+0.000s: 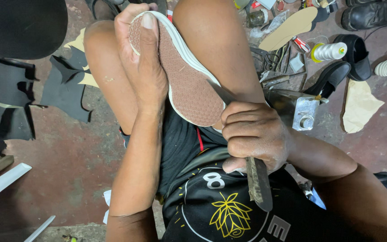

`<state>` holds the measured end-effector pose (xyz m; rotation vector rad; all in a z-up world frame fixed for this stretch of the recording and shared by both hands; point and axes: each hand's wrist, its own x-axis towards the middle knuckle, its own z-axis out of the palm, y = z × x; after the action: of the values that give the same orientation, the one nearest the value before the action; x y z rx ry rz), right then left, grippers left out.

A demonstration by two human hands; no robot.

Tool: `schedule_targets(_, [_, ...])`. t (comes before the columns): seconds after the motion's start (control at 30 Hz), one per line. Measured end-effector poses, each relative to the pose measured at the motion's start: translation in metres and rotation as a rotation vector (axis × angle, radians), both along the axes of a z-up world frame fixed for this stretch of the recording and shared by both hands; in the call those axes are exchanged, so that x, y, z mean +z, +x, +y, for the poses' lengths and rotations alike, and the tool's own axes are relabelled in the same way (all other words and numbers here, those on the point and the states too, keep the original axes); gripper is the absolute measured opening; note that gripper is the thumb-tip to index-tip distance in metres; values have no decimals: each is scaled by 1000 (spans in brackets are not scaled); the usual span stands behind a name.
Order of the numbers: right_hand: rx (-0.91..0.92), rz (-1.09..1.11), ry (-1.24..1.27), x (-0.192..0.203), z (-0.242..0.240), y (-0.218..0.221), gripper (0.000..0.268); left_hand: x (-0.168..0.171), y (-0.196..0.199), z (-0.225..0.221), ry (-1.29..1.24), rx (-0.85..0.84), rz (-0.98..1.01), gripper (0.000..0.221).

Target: The person attaches a new sole to a white shoe by hand and trims the excess material using a large knife and shears.

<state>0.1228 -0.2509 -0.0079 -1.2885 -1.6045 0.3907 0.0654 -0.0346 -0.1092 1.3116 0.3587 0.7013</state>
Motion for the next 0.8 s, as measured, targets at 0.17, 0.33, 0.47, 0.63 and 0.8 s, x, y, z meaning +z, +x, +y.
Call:
schedule_targets(0.17, [8,-15,28,-5,5,4,49,2,3,1,30,18,18,30])
schedule_targets(0.33, [22,-11,79,-8,12,8,46,7,2,2,97,22,78,31])
schedule_targets(0.47, [14,-4,70,-6,14,10,46,11,3,2,146,28,103,33])
schedule_targets(0.63, [10,15,114,-8,21,14,46,14,3,1,153,39,132,34])
schedule_targets(0.8, [-33,33,121,-6,26,14,48,15,3,1,103,36,131,34])
